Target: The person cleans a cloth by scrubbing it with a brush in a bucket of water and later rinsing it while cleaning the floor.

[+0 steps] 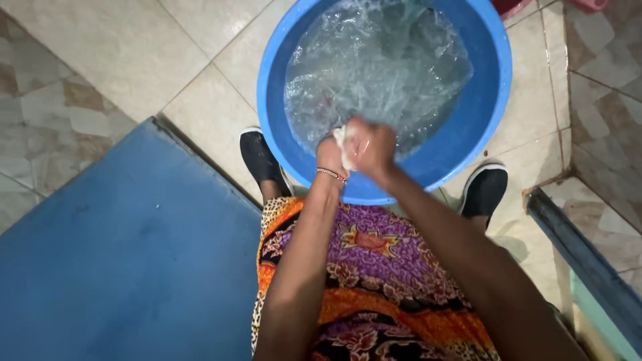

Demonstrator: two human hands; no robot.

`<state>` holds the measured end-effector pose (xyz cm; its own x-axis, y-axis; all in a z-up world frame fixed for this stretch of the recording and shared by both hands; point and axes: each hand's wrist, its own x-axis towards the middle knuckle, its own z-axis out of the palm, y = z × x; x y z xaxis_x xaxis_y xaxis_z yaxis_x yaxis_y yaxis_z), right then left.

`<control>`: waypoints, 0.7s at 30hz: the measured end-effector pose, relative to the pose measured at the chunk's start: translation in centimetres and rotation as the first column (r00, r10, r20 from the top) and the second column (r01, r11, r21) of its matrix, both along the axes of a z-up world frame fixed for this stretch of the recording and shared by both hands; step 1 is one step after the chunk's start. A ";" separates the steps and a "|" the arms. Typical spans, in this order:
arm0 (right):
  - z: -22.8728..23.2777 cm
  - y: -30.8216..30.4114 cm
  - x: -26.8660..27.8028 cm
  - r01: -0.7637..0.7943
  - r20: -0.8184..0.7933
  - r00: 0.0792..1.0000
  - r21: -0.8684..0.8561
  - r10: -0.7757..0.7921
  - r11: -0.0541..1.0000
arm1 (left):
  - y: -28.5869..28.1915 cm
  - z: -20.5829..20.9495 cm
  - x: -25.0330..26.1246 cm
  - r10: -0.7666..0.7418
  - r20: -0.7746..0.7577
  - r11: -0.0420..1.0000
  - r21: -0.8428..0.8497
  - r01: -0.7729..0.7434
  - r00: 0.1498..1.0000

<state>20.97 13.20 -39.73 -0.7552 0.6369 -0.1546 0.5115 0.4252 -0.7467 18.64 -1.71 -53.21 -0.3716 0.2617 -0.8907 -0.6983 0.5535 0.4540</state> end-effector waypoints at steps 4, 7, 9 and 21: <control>1.0 -4.3 0.7 -0.049 -0.235 0.970 0.043 0.058 0.998 | -2.0 -6.0 2.3 -0.343 0.005 0.931 -0.129 0.341 0.939; -5.5 1.1 2.6 0.015 0.030 0.999 -0.157 -0.011 0.987 | -1.4 -6.4 2.7 -0.407 -0.067 0.904 -0.174 0.391 0.911; -9.5 2.5 4.1 0.049 0.169 0.985 -0.146 -0.024 0.988 | 0.6 -5.1 3.4 -0.216 -0.223 0.975 -0.107 0.197 0.951; -16.8 -2.8 9.2 0.301 0.272 0.761 -0.952 -0.589 -0.051 | 3.2 -3.3 -1.3 0.407 0.453 0.897 -0.033 -0.441 0.793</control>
